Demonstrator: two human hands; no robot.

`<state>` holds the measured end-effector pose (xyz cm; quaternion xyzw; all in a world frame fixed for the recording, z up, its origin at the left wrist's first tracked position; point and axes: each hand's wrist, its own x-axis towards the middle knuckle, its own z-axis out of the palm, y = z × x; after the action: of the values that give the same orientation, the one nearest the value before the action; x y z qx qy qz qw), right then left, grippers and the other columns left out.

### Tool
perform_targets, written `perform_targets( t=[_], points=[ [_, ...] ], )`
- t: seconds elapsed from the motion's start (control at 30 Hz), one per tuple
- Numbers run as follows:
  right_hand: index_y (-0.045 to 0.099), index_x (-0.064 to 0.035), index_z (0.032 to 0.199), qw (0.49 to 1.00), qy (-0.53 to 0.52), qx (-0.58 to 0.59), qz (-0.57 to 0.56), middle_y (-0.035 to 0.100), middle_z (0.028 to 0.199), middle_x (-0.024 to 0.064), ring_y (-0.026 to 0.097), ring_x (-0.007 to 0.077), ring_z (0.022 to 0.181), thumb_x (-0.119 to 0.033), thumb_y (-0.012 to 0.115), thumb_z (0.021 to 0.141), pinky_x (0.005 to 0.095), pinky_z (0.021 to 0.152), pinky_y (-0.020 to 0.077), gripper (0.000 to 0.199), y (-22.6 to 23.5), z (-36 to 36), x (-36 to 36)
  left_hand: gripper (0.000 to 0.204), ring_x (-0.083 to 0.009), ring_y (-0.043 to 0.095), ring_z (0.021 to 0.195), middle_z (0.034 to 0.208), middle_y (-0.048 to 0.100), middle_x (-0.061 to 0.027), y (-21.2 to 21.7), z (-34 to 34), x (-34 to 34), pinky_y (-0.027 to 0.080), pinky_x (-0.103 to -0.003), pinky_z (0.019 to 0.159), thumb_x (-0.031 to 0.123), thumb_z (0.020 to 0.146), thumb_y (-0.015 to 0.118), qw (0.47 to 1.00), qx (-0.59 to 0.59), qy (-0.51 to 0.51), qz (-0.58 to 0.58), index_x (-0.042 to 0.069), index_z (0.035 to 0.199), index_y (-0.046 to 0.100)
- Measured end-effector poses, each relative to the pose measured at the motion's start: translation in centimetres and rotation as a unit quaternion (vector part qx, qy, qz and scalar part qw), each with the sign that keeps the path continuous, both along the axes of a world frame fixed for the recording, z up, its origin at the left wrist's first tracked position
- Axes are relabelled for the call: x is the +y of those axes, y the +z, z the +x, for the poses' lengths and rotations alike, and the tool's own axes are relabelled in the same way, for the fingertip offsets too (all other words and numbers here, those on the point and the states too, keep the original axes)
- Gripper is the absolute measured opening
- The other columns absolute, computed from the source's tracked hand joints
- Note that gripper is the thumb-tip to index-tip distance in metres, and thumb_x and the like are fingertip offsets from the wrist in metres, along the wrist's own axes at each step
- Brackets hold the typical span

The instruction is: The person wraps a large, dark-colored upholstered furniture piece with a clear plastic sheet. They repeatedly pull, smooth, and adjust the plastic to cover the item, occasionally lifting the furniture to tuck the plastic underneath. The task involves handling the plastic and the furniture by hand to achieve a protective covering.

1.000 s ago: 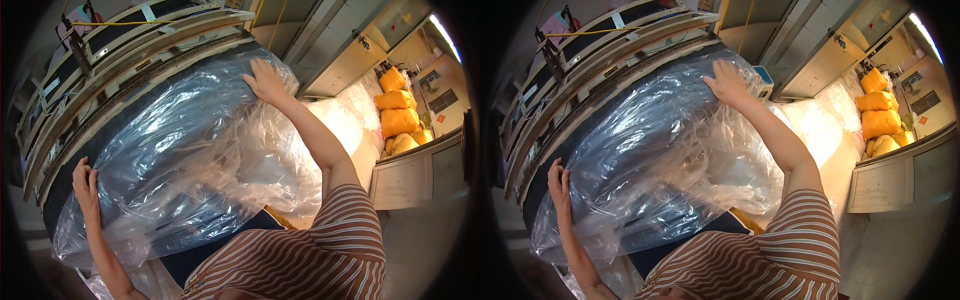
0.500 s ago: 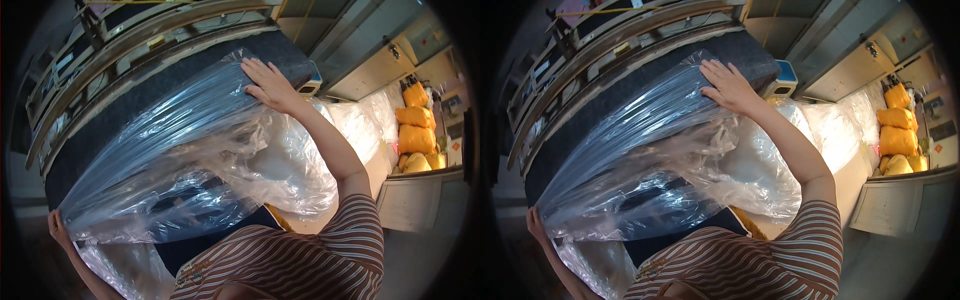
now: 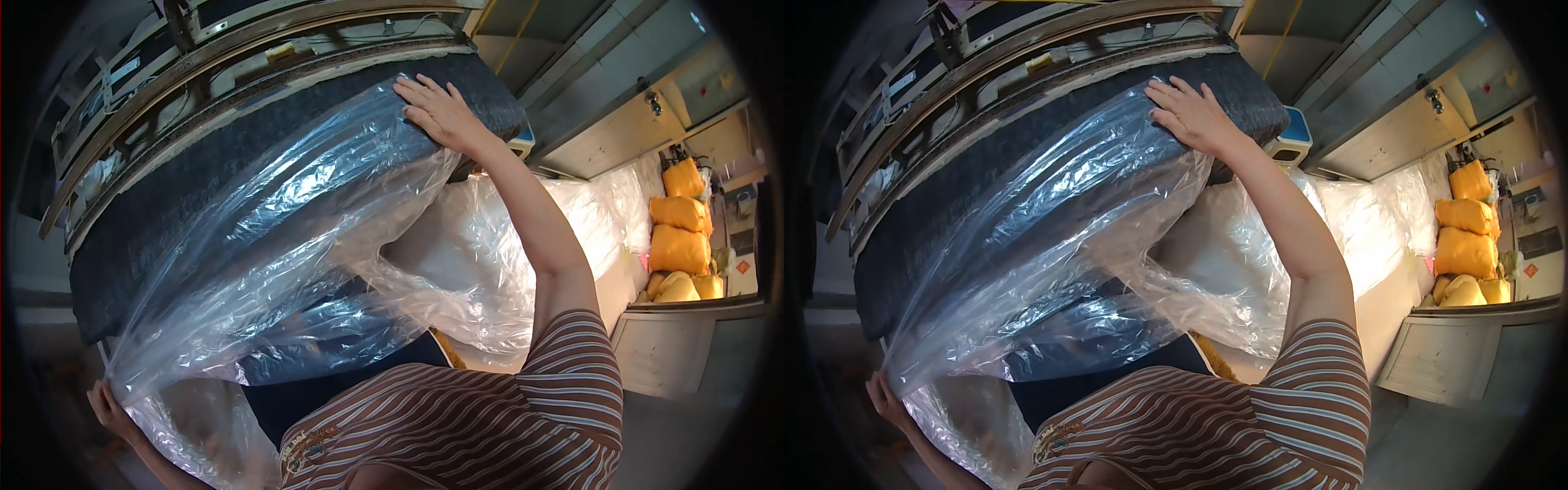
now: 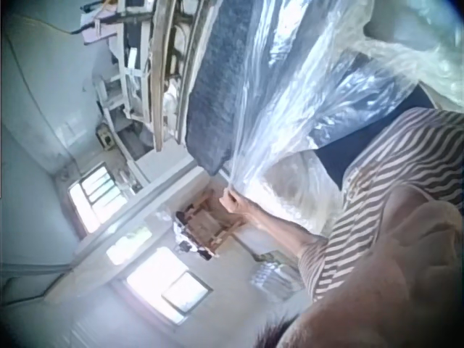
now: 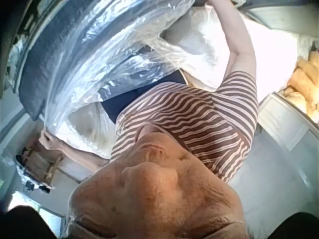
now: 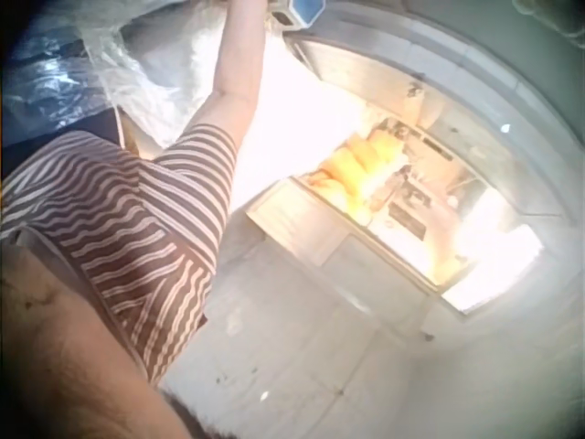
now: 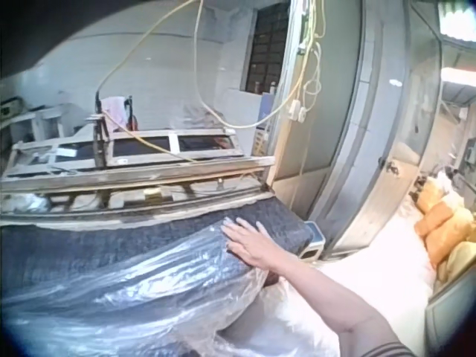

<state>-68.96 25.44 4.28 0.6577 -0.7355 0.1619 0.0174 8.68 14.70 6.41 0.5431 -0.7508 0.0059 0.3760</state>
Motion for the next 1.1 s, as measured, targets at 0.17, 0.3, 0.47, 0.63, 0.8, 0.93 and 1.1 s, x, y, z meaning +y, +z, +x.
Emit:
perform_targets(
  t=[0.17, 0.3, 0.47, 0.63, 0.8, 0.93, 1.1],
  points=[
    [0.054, -0.0139, 0.127, 0.998, 0.022, -0.027, -0.044, 0.055, 0.130, 0.0069, 0.049, 0.0272, 0.121, -0.030, 0.053, 0.091, 0.0425, 0.100, 0.0376, 0.039, 0.0, -2.6, -2.7, 0.010, -0.0200, 0.053, 0.077, 0.083, 0.057, -0.0091, -1.6, 2.4, 4.4, 0.044, -0.030, 0.075, 0.002, 0.088, 0.059, 0.991, -0.128, -0.012, -0.031, -0.003, 0.095, 0.065],
    [0.066, -0.0083, 0.098, 0.980, -0.080, -0.024, -0.179, 0.064, 0.085, 0.0088, 0.060, 0.0258, 0.079, -0.018, 0.067, 0.081, 0.0342, 0.073, 0.0476, 0.020, -0.3, -2.3, -5.4, 0.019, -0.0196, 0.051, 0.070, 0.078, 0.055, -0.0094, -4.6, 1.6, 8.2, 0.043, -0.034, 0.066, -0.005, 0.083, 0.062, 0.995, -0.095, 0.010, 0.019, 0.000, 0.101, 0.067],
    [0.065, -0.0062, 0.096, 0.952, -0.006, -0.300, -0.056, 0.062, 0.087, -0.0016, 0.055, 0.0095, 0.080, -0.021, 0.064, 0.086, 0.0256, 0.074, 0.0443, 0.018, -0.2, -6.1, -7.7, 0.025, -0.0174, 0.048, 0.074, 0.083, 0.051, -0.0051, -5.8, 4.2, 3.5, 0.041, -0.030, 0.069, 0.017, 0.093, 0.054, 0.977, 0.030, 0.154, 0.147, -0.001, 0.108, 0.062],
    [0.056, -0.0079, 0.091, 0.771, -0.036, -0.568, -0.285, 0.062, 0.087, 0.0007, 0.054, 0.0074, 0.068, -0.019, 0.052, 0.095, 0.0196, 0.059, 0.0415, 0.013, 4.7, -2.0, -11.0, 0.038, -0.0220, 0.053, 0.109, 0.120, 0.056, -0.0113, -1.3, 3.6, -8.5, 0.041, -0.034, 0.096, 0.030, 0.099, 0.043, 0.849, 0.513, 0.017, 0.125, 0.005, 0.126, 0.051],
    [0.057, -0.0037, 0.092, 0.889, -0.223, -0.174, -0.360, 0.065, 0.084, 0.0150, 0.063, 0.0322, 0.082, -0.023, 0.057, 0.086, 0.0406, 0.079, 0.0459, 0.020, -2.8, -5.6, -12.7, 0.036, -0.0187, 0.056, 0.107, 0.112, 0.063, -0.0084, -4.7, -0.5, -23.1, 0.040, -0.029, 0.093, 0.030, 0.096, 0.050, 0.977, 0.202, 0.049, 0.054, 0.002, 0.117, 0.060],
    [0.061, -0.0023, 0.092, 0.867, -0.206, -0.260, -0.371, 0.065, 0.083, 0.0128, 0.062, 0.0218, 0.079, -0.020, 0.060, 0.086, 0.0322, 0.075, 0.0467, 0.018, -3.2, -5.0, -12.8, 0.037, -0.0153, 0.059, 0.099, 0.104, 0.067, -0.0070, -6.4, -5.9, -27.0, 0.041, -0.027, 0.090, 0.033, 0.095, 0.053, 0.978, 0.197, 0.049, 0.052, 0.001, 0.109, 0.065],
    [0.063, -0.0010, 0.089, 0.896, -0.227, -0.164, -0.346, 0.064, 0.080, 0.0117, 0.061, 0.0244, 0.076, -0.018, 0.064, 0.082, 0.0342, 0.073, 0.0470, 0.018, -3.6, -7.3, -14.0, 0.038, -0.0142, 0.059, 0.097, 0.102, 0.068, -0.0072, -5.7, -8.6, -30.6, 0.041, -0.025, 0.086, 0.037, 0.091, 0.058, 0.983, 0.164, 0.042, 0.063, 0.003, 0.107, 0.067]
  ],
)
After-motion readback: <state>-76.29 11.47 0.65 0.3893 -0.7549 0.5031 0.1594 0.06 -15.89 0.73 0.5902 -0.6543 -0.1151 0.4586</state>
